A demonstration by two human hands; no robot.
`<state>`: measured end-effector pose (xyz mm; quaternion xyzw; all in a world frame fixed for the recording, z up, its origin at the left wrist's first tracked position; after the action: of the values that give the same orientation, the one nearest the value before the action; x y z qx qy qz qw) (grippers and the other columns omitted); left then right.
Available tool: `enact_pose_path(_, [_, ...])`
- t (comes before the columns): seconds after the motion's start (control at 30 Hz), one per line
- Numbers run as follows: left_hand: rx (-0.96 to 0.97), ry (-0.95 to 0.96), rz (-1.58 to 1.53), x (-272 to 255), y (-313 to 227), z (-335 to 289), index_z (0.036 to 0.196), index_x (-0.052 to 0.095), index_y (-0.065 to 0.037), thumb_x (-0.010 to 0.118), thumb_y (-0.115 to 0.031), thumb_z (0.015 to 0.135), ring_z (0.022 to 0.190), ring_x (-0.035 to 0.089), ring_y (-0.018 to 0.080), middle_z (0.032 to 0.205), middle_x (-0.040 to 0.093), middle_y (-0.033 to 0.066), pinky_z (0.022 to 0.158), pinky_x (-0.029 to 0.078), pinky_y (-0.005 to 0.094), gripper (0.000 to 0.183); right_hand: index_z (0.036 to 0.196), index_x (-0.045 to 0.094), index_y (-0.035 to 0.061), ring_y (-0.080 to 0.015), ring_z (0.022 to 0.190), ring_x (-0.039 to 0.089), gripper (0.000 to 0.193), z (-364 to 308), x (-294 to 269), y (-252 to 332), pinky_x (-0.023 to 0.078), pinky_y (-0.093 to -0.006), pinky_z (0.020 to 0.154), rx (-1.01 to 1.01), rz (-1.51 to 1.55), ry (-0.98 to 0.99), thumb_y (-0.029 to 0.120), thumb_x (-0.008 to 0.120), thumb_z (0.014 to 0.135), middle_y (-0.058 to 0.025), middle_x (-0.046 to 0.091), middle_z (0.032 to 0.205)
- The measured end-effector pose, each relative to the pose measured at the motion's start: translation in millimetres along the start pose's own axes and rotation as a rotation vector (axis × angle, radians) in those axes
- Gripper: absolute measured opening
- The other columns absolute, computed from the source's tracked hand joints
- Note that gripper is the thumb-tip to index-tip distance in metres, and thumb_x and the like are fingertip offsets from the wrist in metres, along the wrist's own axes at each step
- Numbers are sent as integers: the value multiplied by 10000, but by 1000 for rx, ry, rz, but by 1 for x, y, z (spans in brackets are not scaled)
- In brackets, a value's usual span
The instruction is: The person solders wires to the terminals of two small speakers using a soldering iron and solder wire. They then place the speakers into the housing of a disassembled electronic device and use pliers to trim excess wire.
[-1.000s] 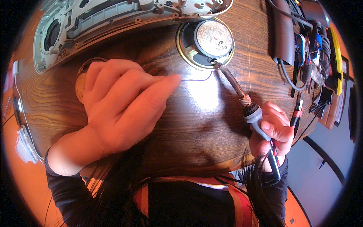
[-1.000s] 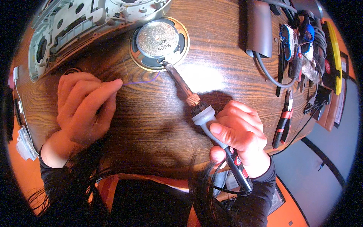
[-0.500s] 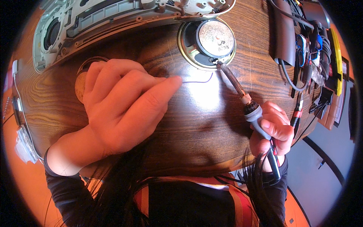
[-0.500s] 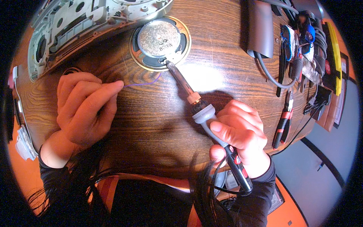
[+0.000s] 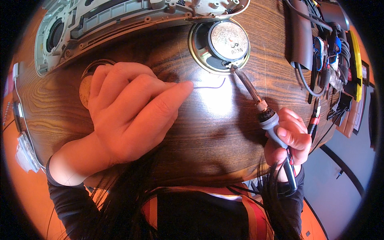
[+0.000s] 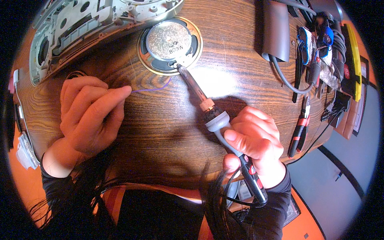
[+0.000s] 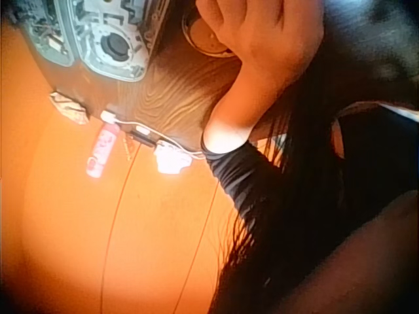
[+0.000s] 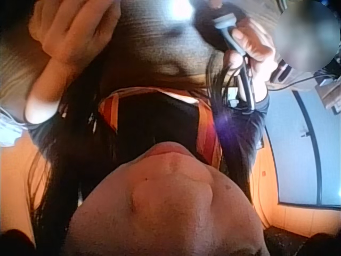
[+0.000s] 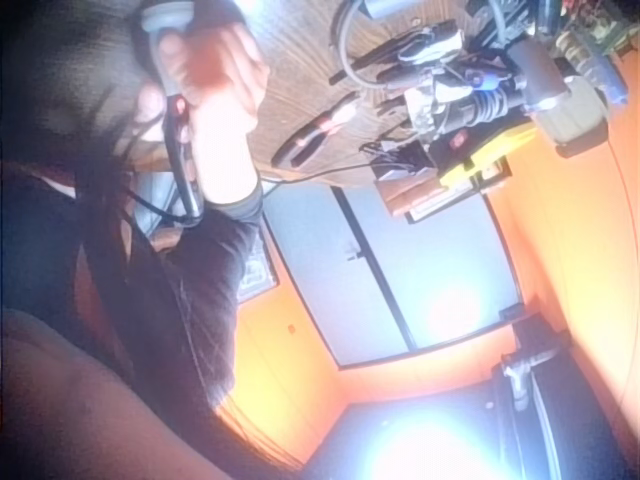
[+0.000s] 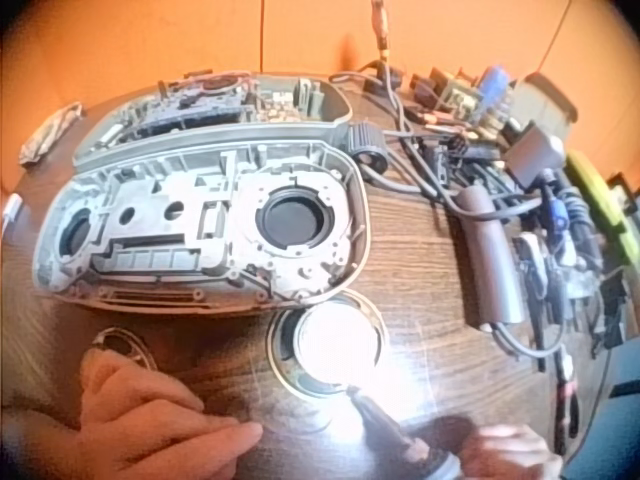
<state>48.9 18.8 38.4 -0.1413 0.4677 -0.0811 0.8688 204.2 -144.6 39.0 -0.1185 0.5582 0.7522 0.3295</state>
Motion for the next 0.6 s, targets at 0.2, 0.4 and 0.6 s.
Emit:
enact_pose_path(0.2, [-1,5,1,-1,0,0,952,695,-33,694,35,639,703,552,230,723,573,38,647,429,329,320,996,509,66,-202,539,514,374,0,1,1,436,-348,569,-31,-21,-8,424,574,911,-83,552,623])
enact_pose_path(0.4, [-6,7,-1,0,-1,0,953,694,-35,694,37,638,703,552,228,724,573,35,648,427,327,323,996,506,68,-197,534,503,375,0,2,0,422,-344,543,-17,3,-26,425,578,906,-81,549,622])
enact_pose_path(0.6, [-7,10,2,-1,-1,-1,953,695,-39,698,39,637,703,553,225,726,575,31,649,426,325,326,1004,496,78,-185,496,473,281,3,1,2,400,-325,501,-48,15,-40,318,605,907,-85,546,612])
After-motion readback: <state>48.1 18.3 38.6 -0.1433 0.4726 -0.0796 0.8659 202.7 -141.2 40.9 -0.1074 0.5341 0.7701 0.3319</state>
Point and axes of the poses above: each hand's wrist, its own z-axis towards the middle knuckle, its own x-axis out of the palm, y = z × x, the point moved 6 cm from there along z, towards the middle knuckle
